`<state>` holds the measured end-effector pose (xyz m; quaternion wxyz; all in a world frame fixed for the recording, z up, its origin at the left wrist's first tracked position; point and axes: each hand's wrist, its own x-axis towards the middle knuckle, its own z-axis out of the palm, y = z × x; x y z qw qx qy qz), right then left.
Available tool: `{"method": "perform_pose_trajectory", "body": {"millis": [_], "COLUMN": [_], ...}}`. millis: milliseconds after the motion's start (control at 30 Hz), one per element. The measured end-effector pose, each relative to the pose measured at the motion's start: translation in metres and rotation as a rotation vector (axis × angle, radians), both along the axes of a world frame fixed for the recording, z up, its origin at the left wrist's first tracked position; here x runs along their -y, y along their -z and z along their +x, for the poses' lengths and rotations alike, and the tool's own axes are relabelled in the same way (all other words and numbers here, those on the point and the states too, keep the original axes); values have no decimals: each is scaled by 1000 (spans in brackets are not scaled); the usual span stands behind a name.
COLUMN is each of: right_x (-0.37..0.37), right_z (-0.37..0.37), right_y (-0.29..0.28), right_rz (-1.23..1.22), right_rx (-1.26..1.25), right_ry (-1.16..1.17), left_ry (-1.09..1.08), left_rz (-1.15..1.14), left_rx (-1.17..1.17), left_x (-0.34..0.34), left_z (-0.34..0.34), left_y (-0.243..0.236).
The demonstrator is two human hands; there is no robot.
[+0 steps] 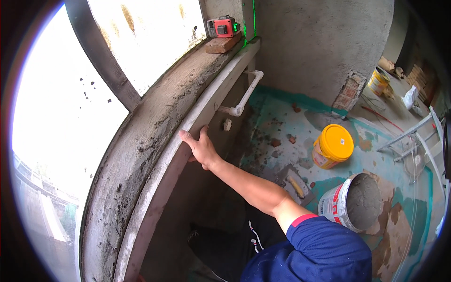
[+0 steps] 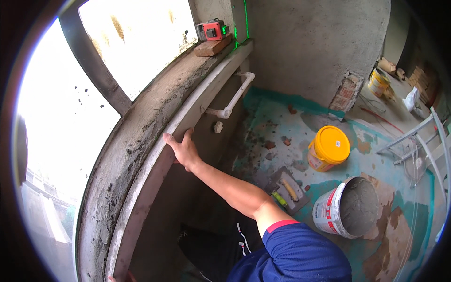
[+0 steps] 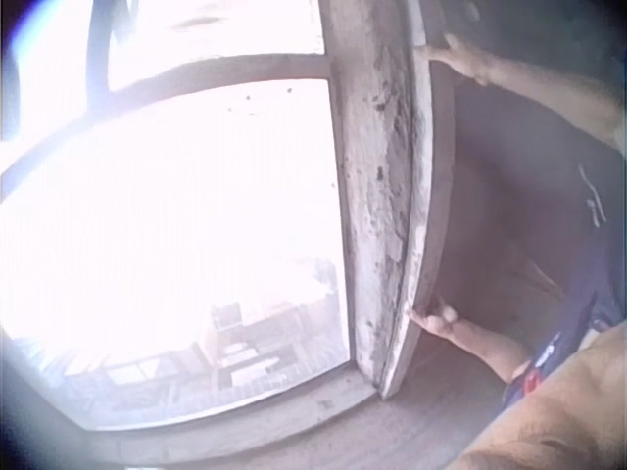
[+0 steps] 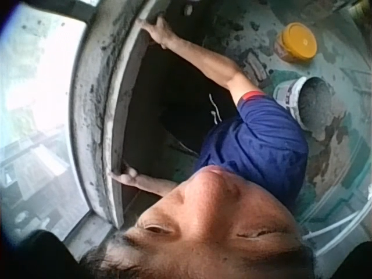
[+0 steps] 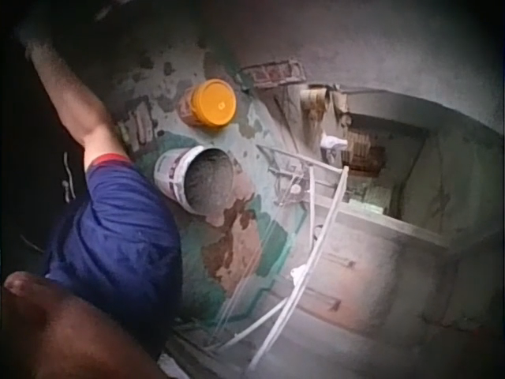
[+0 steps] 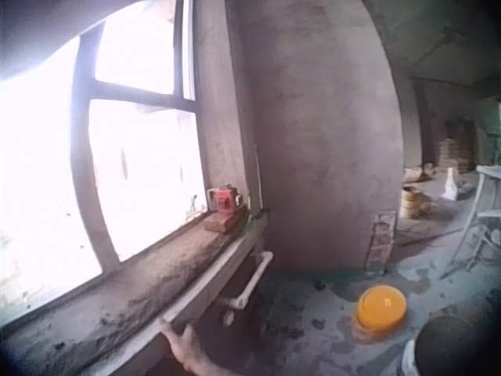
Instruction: The person applies plaster to the edges of a concrete wall and window sill using a trowel and a hawk, smoothing the material along the corners and surfaces.
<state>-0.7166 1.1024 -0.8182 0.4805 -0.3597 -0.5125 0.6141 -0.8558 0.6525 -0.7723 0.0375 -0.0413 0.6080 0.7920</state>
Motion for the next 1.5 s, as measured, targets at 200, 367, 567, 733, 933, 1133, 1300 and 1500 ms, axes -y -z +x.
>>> {"method": "perform_pose_trajectory", "body": {"millis": [200, 367, 567, 733, 933, 1133, 1300, 1500], "right_x": [4, 7, 4, 6, 20, 9, -13, -4], "right_z": [0, 2, -10, 6, 2, 5, 8, 2], "right_y": [-20, -18, -13, -32, -39, -39, -23, -41], "right_rz": [-21, -65, -46, -43, -166, -67, -28, -82], "right_rx": [-54, -127, -99, -196, -137, -142, -169, -236], "right_ry": [-85, -100, -105, -93, -160, -156, -58, -140], "left_ry": [65, -18, -31, 103, 173, 39, 38, -6], "left_rz": [99, 73, 3, 87, 197, 133, 128, 193], "left_rx": [2, 37, -19, -18, 40, 65, 49, -50], "left_x": [32, 12, 4, 24, 36, 23, -2, 1], "left_z": [-27, -12, 0, -19, -24, -7, 5, -23], "left_y": [16, 2, -10, 7, 7, -8, -11, 9]}}
